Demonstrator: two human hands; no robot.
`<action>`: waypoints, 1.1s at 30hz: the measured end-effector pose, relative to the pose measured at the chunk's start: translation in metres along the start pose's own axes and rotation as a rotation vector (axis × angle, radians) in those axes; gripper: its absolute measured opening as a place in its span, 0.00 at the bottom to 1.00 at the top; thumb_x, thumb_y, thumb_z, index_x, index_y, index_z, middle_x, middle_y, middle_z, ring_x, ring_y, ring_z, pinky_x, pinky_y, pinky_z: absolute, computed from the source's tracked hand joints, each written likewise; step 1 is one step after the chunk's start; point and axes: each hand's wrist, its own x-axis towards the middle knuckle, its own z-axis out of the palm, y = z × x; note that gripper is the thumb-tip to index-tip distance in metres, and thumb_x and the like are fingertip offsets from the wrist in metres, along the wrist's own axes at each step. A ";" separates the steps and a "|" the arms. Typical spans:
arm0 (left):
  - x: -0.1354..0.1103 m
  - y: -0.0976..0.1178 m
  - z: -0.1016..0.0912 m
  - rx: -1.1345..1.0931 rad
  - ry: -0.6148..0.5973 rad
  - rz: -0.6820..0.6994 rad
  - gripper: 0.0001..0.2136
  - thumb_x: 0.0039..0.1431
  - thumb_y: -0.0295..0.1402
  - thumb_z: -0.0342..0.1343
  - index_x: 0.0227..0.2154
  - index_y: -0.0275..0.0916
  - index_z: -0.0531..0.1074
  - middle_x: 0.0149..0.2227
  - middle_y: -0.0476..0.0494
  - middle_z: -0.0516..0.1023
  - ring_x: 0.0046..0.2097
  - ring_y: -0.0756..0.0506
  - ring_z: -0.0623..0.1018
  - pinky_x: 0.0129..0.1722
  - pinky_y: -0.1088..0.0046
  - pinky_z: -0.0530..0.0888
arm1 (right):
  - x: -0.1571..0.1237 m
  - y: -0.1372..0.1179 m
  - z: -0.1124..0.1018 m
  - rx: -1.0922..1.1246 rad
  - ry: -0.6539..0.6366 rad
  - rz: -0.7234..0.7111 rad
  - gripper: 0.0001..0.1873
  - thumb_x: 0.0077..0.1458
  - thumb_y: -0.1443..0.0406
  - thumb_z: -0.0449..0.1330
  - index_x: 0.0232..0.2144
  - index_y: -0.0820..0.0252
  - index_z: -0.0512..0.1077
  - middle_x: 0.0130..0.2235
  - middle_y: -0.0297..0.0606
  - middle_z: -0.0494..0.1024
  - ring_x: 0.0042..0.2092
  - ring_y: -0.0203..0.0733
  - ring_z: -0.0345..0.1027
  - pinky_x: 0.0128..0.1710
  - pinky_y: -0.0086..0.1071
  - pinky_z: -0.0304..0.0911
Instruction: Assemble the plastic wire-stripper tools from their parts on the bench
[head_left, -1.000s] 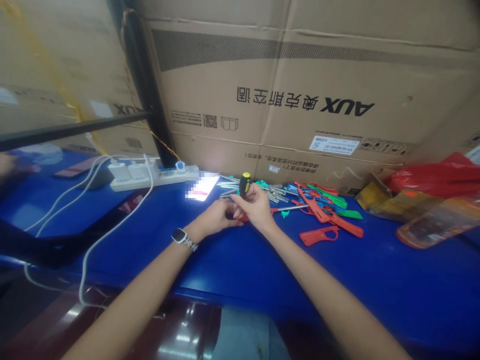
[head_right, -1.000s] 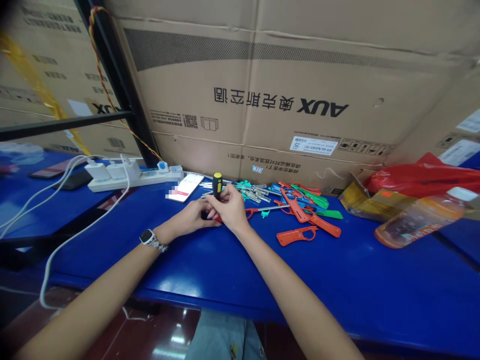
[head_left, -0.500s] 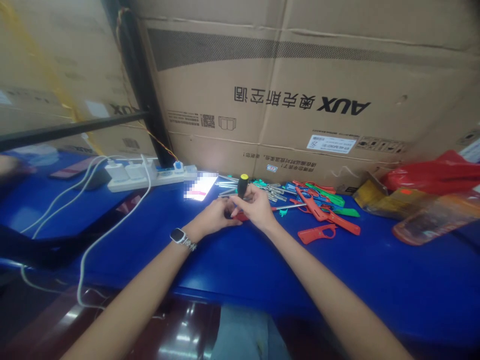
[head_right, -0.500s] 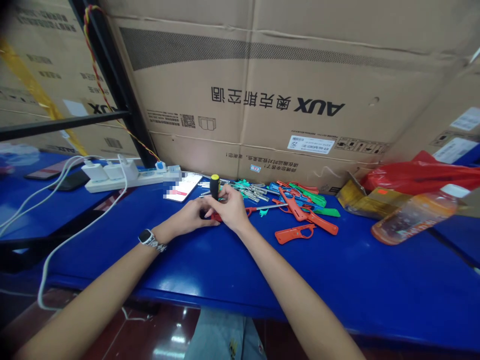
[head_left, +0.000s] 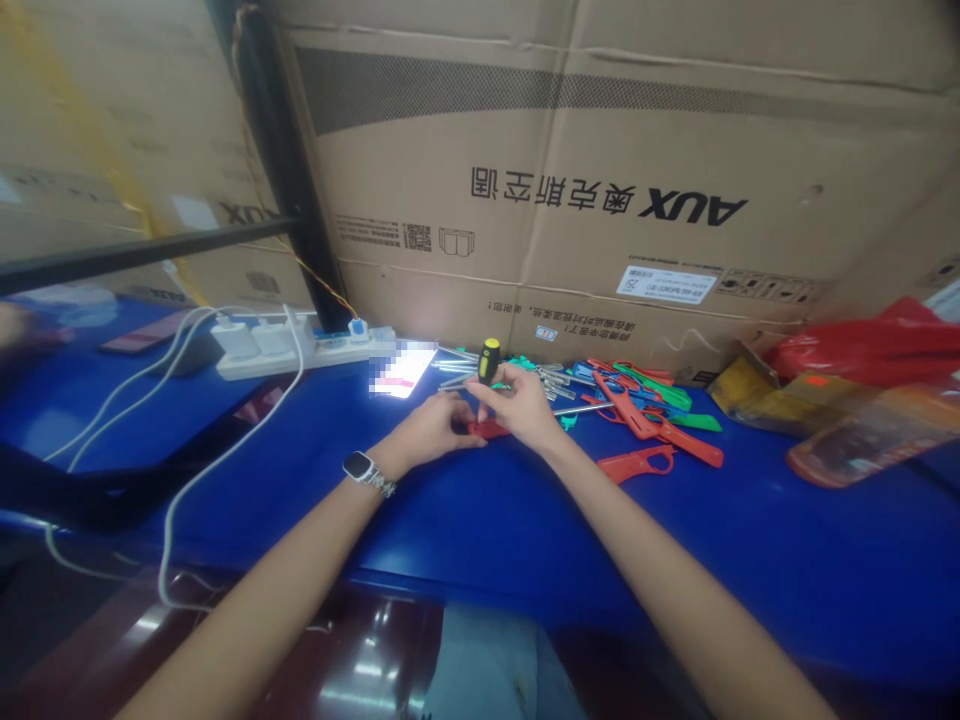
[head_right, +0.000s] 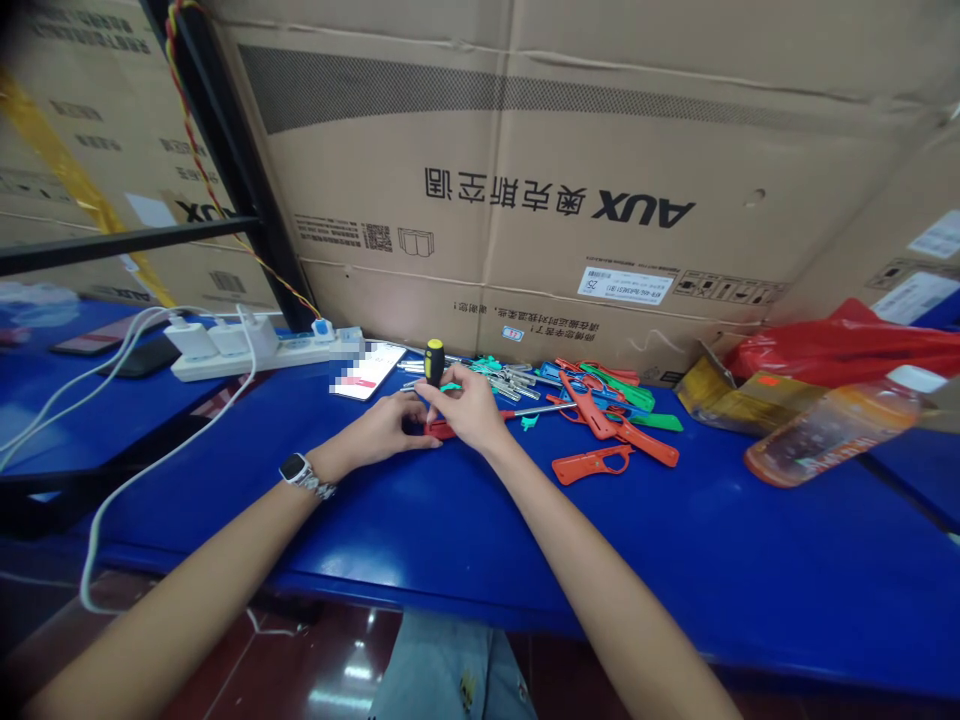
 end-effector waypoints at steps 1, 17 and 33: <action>0.000 0.000 0.000 -0.012 0.001 -0.001 0.11 0.51 0.40 0.67 0.28 0.38 0.74 0.34 0.46 0.79 0.38 0.43 0.77 0.41 0.65 0.71 | 0.001 0.001 0.004 0.003 0.044 -0.021 0.23 0.44 0.50 0.69 0.27 0.56 0.62 0.23 0.29 0.73 0.20 0.35 0.69 0.20 0.29 0.63; 0.000 -0.003 0.001 -0.048 0.006 0.031 0.10 0.51 0.39 0.67 0.31 0.39 0.76 0.34 0.46 0.80 0.38 0.43 0.78 0.41 0.67 0.72 | -0.001 0.005 0.000 0.037 -0.103 0.001 0.21 0.46 0.48 0.67 0.30 0.57 0.69 0.21 0.27 0.70 0.20 0.33 0.62 0.21 0.29 0.60; -0.001 -0.005 0.001 -0.013 0.007 -0.011 0.13 0.50 0.43 0.66 0.31 0.39 0.77 0.35 0.44 0.80 0.38 0.42 0.78 0.41 0.65 0.73 | -0.005 0.001 -0.003 -0.078 -0.080 -0.061 0.23 0.54 0.44 0.58 0.34 0.57 0.72 0.23 0.29 0.69 0.22 0.32 0.59 0.23 0.29 0.59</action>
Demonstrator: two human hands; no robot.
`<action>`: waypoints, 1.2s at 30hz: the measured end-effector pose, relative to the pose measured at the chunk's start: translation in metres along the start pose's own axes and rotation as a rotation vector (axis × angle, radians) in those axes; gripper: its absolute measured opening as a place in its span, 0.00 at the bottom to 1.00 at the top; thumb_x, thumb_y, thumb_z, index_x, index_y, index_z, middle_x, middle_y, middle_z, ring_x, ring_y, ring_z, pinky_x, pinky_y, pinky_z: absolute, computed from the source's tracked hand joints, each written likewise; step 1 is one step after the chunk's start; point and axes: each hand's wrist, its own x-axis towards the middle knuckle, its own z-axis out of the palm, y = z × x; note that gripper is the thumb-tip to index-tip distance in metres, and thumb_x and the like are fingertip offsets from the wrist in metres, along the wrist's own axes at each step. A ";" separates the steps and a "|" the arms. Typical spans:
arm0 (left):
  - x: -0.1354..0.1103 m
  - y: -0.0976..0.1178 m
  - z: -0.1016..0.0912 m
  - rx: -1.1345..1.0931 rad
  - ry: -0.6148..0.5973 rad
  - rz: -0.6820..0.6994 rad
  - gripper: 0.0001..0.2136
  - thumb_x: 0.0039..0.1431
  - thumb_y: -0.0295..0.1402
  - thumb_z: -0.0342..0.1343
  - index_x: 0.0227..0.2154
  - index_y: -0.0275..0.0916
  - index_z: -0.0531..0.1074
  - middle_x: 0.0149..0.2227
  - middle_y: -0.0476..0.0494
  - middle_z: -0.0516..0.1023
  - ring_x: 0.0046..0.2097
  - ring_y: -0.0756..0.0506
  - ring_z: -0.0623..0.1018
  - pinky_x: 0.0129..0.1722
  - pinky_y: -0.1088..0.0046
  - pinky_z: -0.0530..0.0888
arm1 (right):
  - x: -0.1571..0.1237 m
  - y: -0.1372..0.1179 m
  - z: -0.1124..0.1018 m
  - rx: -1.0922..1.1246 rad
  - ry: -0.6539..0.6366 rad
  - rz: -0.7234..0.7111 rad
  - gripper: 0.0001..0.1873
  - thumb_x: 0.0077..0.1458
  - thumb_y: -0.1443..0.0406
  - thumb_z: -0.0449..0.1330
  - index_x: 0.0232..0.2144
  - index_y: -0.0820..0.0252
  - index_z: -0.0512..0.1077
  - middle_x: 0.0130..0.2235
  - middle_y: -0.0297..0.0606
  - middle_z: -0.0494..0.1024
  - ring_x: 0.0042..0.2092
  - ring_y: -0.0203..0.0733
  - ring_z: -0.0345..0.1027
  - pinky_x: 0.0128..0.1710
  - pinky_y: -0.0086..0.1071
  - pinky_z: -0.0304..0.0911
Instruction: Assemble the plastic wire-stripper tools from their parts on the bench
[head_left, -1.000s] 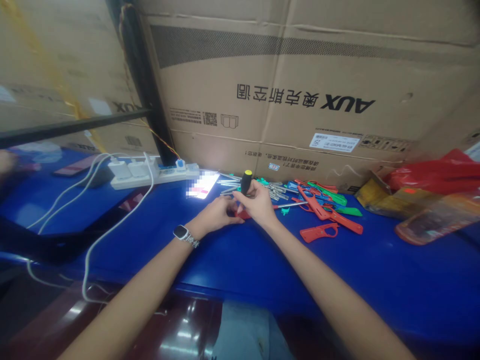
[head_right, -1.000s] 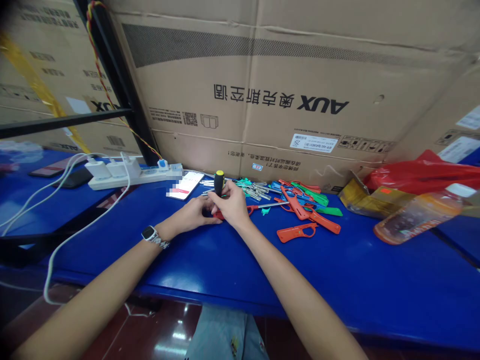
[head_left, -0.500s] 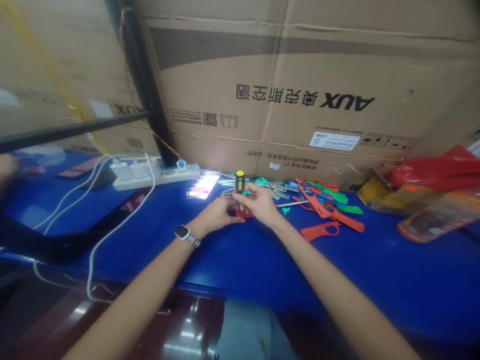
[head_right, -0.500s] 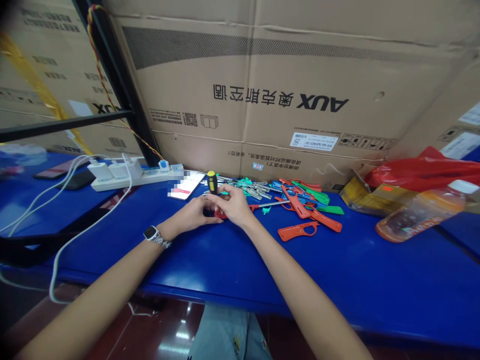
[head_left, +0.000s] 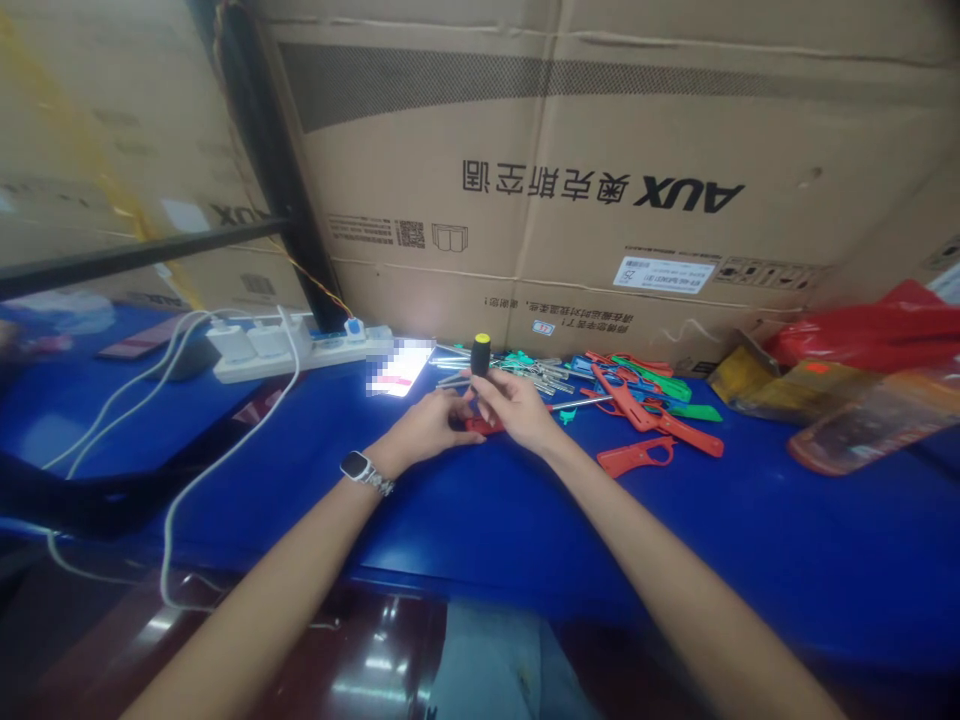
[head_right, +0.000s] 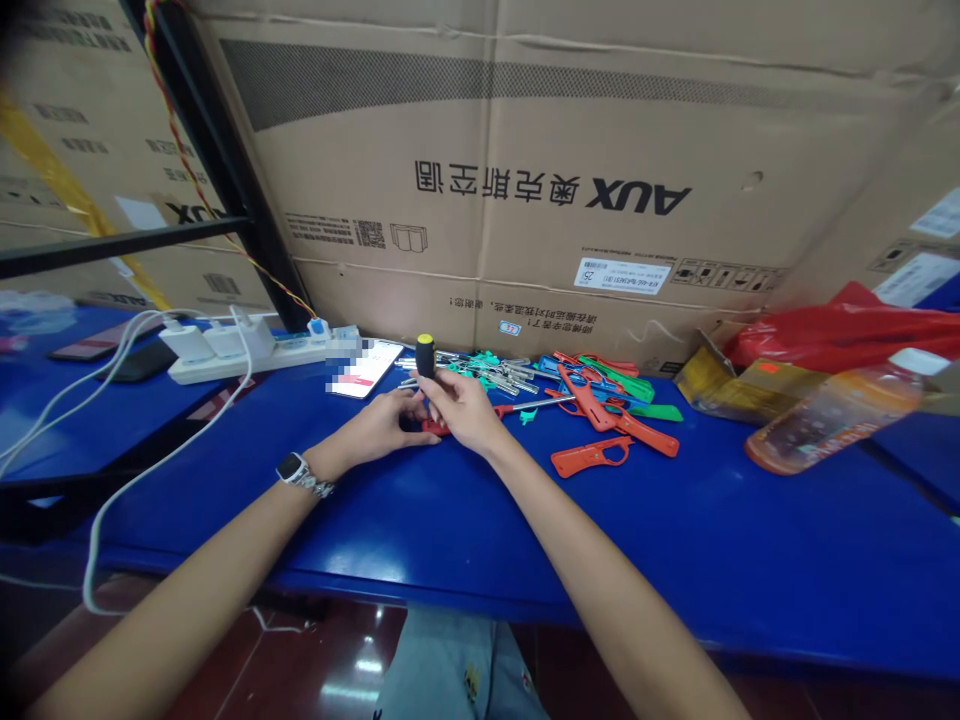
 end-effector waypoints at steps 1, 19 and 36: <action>0.000 0.000 0.000 0.017 -0.004 -0.008 0.13 0.50 0.43 0.66 0.30 0.39 0.76 0.34 0.44 0.80 0.38 0.42 0.77 0.40 0.65 0.73 | 0.000 -0.001 -0.002 -0.027 0.005 0.001 0.23 0.54 0.44 0.59 0.33 0.58 0.73 0.22 0.29 0.68 0.22 0.33 0.59 0.24 0.29 0.59; -0.003 0.009 -0.003 0.181 -0.026 -0.060 0.18 0.52 0.49 0.63 0.37 0.39 0.75 0.42 0.40 0.77 0.43 0.38 0.76 0.41 0.63 0.72 | -0.003 -0.008 -0.014 -0.168 0.406 -0.038 0.21 0.54 0.46 0.60 0.28 0.56 0.64 0.23 0.31 0.72 0.19 0.34 0.61 0.20 0.30 0.56; 0.015 0.031 0.010 0.275 0.072 0.137 0.09 0.67 0.38 0.47 0.41 0.37 0.65 0.43 0.36 0.69 0.40 0.40 0.73 0.42 0.60 0.72 | -0.076 -0.002 -0.048 -0.743 0.098 0.332 0.23 0.54 0.49 0.59 0.17 0.56 0.63 0.20 0.31 0.71 0.23 0.37 0.63 0.24 0.30 0.51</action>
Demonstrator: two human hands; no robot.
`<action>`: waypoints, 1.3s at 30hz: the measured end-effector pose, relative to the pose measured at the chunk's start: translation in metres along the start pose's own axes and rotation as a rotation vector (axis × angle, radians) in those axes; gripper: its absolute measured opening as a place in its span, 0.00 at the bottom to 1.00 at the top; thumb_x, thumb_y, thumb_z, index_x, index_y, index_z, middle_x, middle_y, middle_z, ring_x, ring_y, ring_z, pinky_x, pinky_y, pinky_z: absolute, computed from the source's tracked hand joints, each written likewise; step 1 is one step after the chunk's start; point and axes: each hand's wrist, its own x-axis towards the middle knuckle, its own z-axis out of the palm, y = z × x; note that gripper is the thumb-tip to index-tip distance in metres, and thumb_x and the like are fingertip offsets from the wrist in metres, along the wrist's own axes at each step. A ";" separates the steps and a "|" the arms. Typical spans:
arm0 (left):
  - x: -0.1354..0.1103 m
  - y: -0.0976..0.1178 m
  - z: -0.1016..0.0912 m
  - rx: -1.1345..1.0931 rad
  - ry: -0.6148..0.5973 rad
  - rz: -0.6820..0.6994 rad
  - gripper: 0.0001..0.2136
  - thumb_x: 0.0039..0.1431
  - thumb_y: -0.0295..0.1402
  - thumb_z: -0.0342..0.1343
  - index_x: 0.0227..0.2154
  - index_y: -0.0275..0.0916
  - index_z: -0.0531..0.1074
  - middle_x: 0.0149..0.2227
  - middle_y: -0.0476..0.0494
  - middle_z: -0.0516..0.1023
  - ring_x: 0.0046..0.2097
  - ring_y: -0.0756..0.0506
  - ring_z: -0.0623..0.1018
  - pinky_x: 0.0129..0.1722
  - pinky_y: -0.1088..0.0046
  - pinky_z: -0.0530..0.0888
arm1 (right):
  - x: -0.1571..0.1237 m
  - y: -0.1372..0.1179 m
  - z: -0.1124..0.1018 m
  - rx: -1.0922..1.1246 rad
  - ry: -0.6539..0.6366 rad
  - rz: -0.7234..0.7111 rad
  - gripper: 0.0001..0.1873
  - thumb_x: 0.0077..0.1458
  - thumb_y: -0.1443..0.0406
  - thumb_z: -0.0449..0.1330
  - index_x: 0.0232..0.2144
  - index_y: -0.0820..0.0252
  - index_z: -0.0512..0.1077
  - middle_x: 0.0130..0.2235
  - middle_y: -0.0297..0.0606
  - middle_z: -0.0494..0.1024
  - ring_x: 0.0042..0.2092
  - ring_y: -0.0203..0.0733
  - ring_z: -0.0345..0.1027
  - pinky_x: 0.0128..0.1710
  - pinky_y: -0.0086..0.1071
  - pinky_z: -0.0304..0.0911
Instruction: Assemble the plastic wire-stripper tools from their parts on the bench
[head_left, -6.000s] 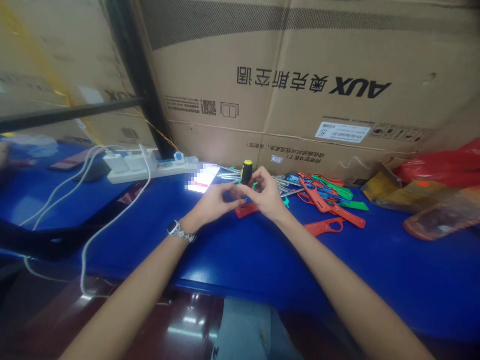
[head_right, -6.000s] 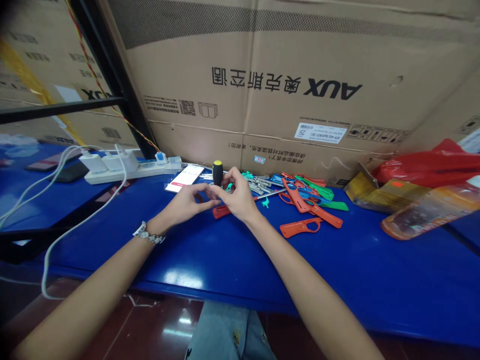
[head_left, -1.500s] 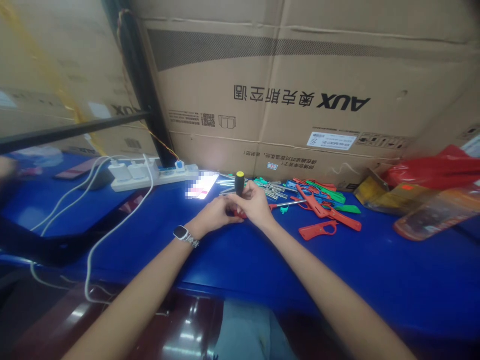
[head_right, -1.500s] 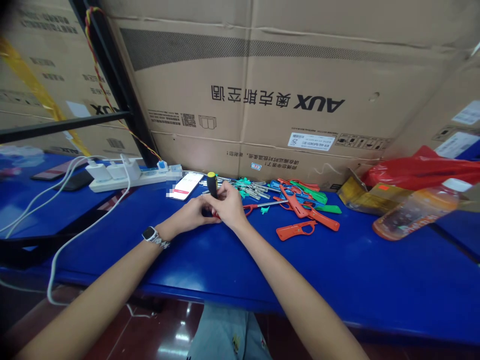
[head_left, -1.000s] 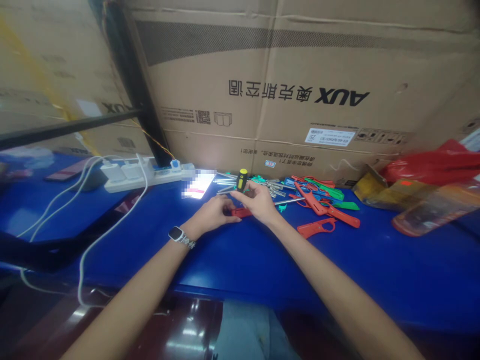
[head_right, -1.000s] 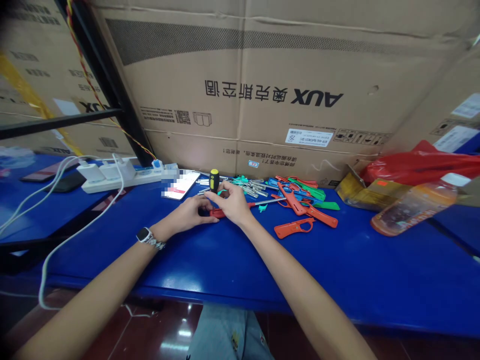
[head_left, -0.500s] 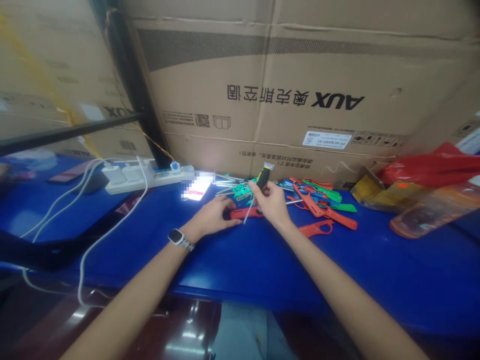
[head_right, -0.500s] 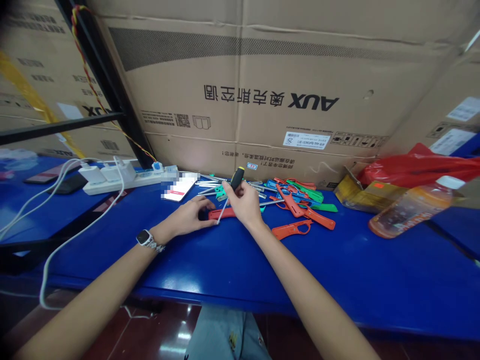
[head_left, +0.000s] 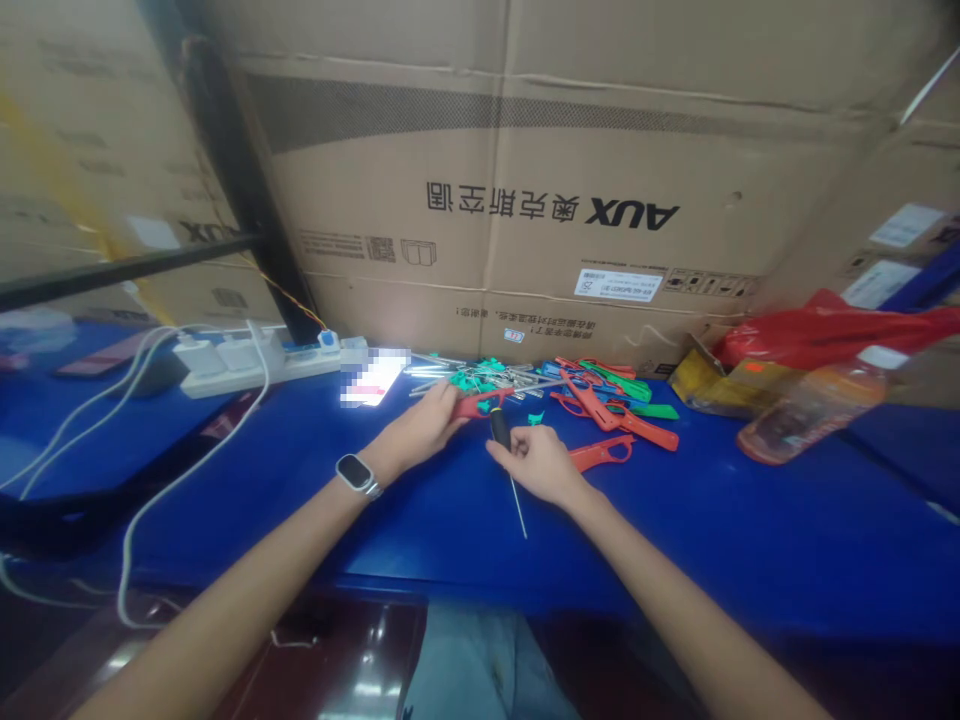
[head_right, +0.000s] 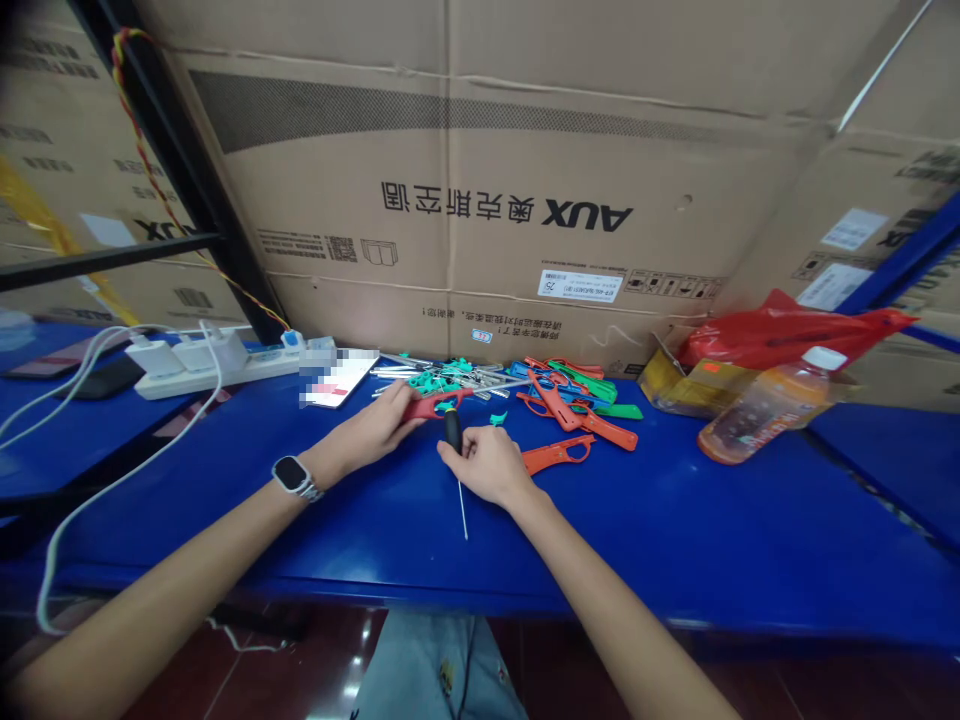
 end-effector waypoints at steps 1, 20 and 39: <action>-0.004 -0.003 -0.005 -0.025 0.022 -0.003 0.10 0.67 0.39 0.46 0.42 0.37 0.65 0.43 0.36 0.69 0.40 0.40 0.73 0.42 0.59 0.72 | 0.000 -0.002 0.000 -0.064 -0.028 0.005 0.23 0.53 0.49 0.60 0.17 0.56 0.63 0.20 0.31 0.72 0.24 0.37 0.64 0.25 0.30 0.52; -0.001 0.038 0.022 -0.531 0.251 -0.327 0.16 0.67 0.36 0.47 0.53 0.37 0.68 0.50 0.37 0.76 0.52 0.39 0.75 0.54 0.59 0.71 | 0.025 -0.022 0.004 0.224 0.045 -0.099 0.20 0.59 0.47 0.56 0.35 0.55 0.74 0.35 0.36 0.81 0.36 0.42 0.74 0.37 0.34 0.66; 0.112 -0.014 0.021 0.242 -0.086 -0.165 0.17 0.70 0.35 0.42 0.51 0.33 0.70 0.51 0.33 0.74 0.54 0.37 0.73 0.55 0.59 0.69 | 0.100 0.031 -0.077 -0.239 0.195 -0.254 0.12 0.62 0.65 0.57 0.46 0.61 0.75 0.43 0.43 0.80 0.44 0.46 0.74 0.47 0.37 0.65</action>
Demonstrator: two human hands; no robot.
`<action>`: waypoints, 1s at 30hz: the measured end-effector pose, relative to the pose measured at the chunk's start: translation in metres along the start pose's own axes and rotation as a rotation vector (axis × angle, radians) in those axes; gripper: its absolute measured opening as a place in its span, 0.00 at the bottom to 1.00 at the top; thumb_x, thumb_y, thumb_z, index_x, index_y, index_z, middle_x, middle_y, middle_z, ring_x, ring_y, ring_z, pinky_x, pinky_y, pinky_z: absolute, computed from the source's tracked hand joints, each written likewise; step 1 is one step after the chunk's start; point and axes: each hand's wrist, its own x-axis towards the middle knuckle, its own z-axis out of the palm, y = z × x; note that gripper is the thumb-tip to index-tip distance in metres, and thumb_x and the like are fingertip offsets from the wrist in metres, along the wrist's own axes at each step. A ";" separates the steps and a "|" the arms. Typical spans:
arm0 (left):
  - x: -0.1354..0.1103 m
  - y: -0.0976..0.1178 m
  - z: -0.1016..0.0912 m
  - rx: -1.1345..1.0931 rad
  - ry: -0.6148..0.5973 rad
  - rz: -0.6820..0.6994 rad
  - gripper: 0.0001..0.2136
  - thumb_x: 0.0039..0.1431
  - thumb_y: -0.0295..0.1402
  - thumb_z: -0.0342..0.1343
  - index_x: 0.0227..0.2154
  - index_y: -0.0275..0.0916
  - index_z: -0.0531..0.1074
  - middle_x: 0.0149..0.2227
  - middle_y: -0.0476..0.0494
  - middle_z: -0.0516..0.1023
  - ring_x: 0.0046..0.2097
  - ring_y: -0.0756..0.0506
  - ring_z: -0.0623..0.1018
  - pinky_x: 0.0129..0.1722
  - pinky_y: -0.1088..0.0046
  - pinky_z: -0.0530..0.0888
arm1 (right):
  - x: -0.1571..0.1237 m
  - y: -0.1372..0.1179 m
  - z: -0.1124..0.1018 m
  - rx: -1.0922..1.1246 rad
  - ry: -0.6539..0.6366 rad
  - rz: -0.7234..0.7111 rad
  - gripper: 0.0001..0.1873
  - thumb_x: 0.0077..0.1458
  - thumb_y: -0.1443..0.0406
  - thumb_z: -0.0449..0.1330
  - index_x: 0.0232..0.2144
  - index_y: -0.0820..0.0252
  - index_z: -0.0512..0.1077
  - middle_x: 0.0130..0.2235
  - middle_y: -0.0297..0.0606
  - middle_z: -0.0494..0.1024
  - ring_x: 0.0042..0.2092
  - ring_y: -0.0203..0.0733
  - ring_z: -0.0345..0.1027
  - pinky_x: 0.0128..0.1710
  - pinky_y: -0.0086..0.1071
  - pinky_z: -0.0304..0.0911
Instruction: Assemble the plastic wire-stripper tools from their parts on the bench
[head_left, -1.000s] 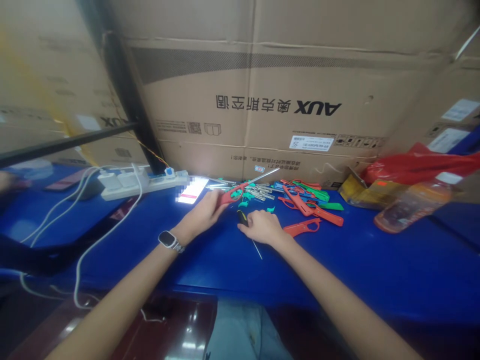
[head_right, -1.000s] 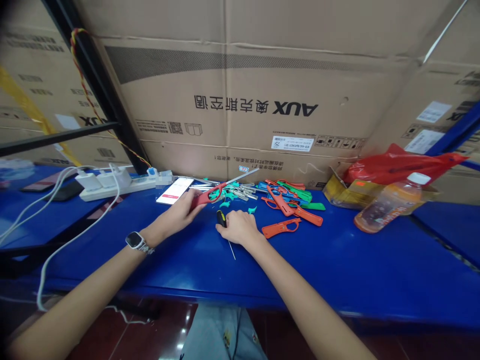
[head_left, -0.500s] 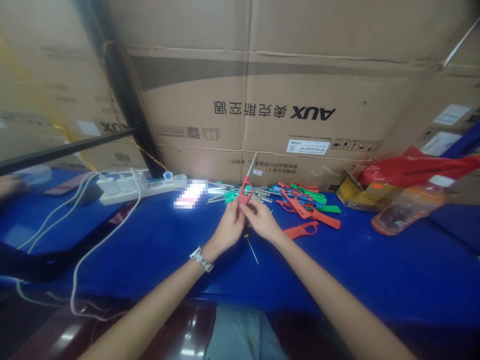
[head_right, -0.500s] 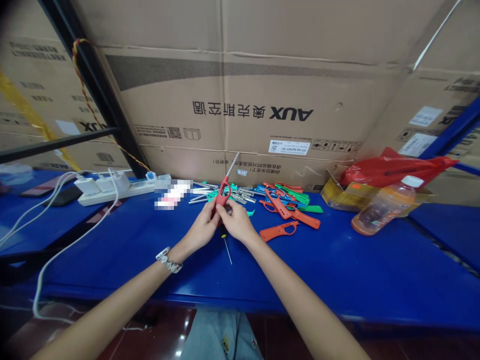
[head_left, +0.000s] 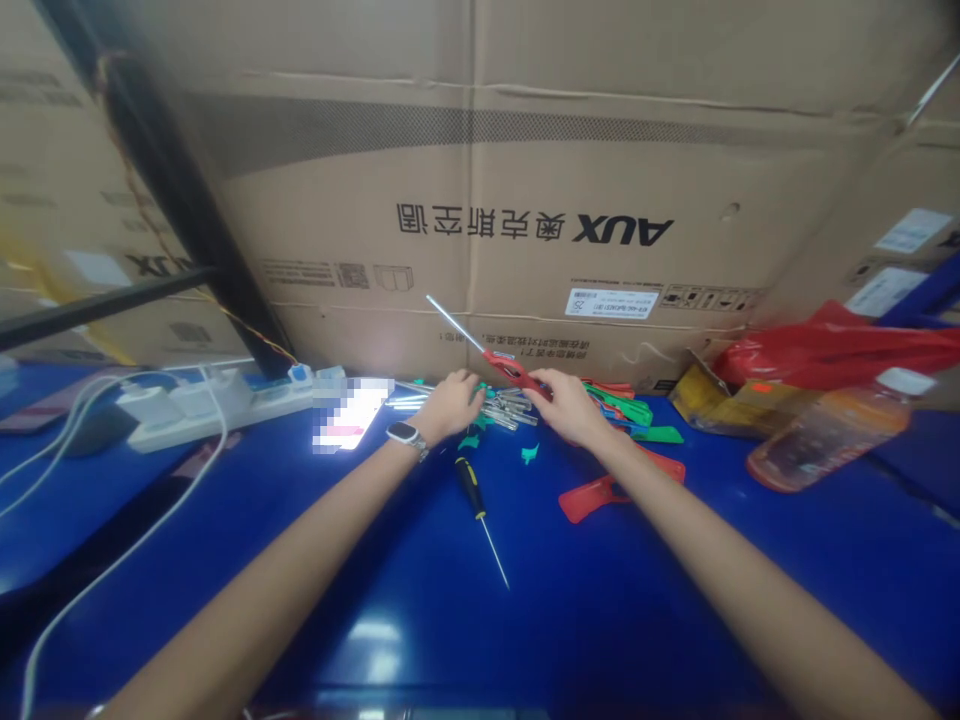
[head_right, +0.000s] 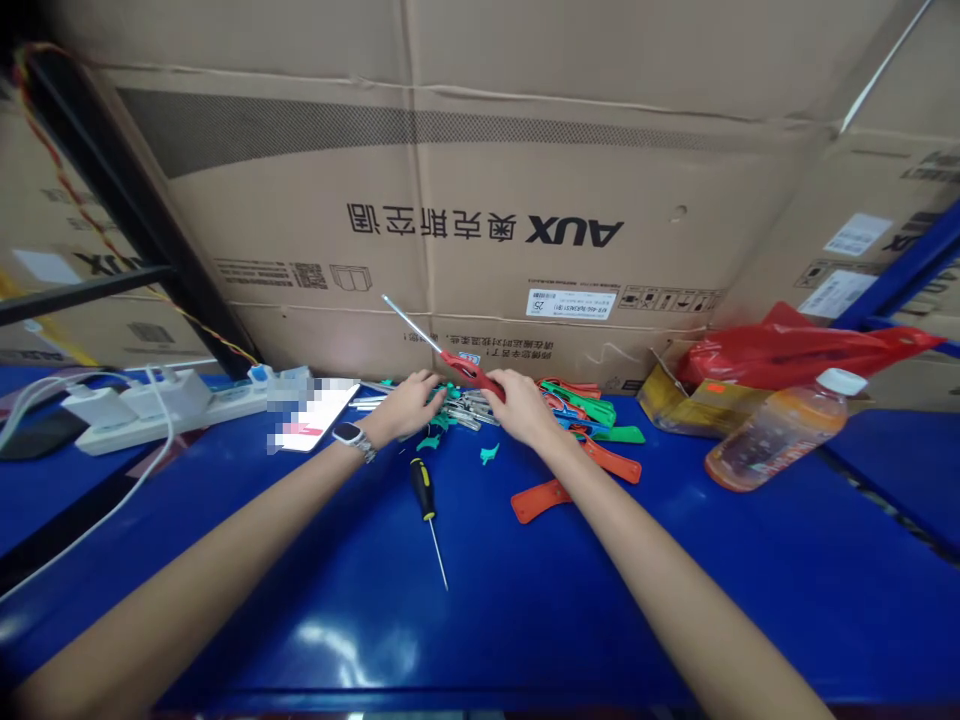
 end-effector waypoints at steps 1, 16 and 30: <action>0.009 0.001 0.004 0.014 -0.020 0.000 0.18 0.70 0.36 0.42 0.51 0.32 0.70 0.51 0.32 0.74 0.53 0.36 0.74 0.54 0.58 0.70 | 0.008 0.004 -0.003 -0.063 -0.021 -0.018 0.13 0.63 0.65 0.56 0.47 0.62 0.75 0.44 0.44 0.79 0.46 0.47 0.73 0.48 0.36 0.64; 0.009 0.011 0.025 0.095 -0.079 0.060 0.22 0.71 0.44 0.37 0.49 0.37 0.72 0.52 0.35 0.74 0.54 0.35 0.72 0.52 0.54 0.69 | 0.069 -0.005 0.031 -0.515 -0.306 -0.124 0.17 0.66 0.63 0.49 0.51 0.60 0.71 0.51 0.47 0.75 0.48 0.50 0.73 0.45 0.37 0.66; 0.001 -0.069 -0.003 0.175 -0.107 -0.224 0.19 0.68 0.32 0.38 0.43 0.29 0.75 0.45 0.28 0.77 0.48 0.34 0.77 0.49 0.56 0.71 | 0.078 -0.015 0.049 -0.511 -0.305 -0.193 0.17 0.66 0.62 0.48 0.50 0.60 0.72 0.50 0.47 0.75 0.47 0.51 0.73 0.43 0.37 0.66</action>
